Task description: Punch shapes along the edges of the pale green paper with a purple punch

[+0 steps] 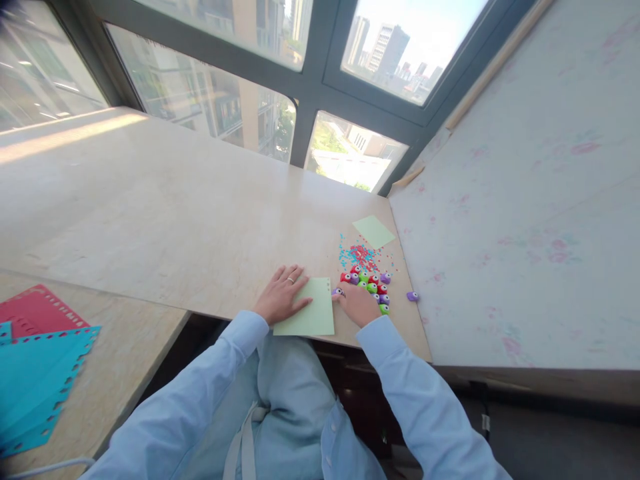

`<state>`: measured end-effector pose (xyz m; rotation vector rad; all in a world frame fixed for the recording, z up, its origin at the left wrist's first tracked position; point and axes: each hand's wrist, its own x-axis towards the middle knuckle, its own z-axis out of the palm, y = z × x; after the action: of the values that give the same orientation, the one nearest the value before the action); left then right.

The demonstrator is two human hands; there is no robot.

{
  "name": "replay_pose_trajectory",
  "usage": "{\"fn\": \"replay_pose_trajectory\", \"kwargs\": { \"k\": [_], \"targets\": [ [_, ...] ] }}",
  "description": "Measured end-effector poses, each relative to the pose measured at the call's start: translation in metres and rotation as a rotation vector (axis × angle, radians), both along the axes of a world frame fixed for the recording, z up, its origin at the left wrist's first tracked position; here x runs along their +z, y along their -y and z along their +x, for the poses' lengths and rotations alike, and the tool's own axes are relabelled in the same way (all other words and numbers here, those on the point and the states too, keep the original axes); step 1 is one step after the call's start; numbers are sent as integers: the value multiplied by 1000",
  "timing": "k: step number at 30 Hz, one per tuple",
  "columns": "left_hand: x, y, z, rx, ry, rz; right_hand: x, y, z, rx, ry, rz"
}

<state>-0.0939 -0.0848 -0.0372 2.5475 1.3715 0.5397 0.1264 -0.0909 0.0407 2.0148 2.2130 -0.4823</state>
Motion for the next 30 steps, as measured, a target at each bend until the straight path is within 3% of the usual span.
{"fn": "replay_pose_trajectory", "kwargs": {
  "k": [6, 10, 14, 18, 21, 25, 27, 30],
  "targets": [
    [1, 0, 0, -1, -6, 2, 1, 10, 14, -202, -362, 171],
    [2, -2, -3, 0, 71, -12, 0, 22, 13, -362, -771, 136],
    [5, 3, -9, 61, 345, 42, -5, 44, 1, -436, -1019, 56],
    [18, 28, -7, 310, 688, 34, -14, 65, -15, -348, -1081, 31],
    [31, 53, 2, 343, 951, -327, -16, 76, -27, -209, -1090, 27],
    [46, 77, 11, 143, 1193, -1003, -13, 80, -39, 50, -1037, 109],
    [50, 84, 11, 99, 1272, -1170, -10, 81, -43, 158, -989, 163],
    [54, 91, 8, 116, 1406, -1241, -8, 84, -45, 258, -953, 195]
  ]
}}
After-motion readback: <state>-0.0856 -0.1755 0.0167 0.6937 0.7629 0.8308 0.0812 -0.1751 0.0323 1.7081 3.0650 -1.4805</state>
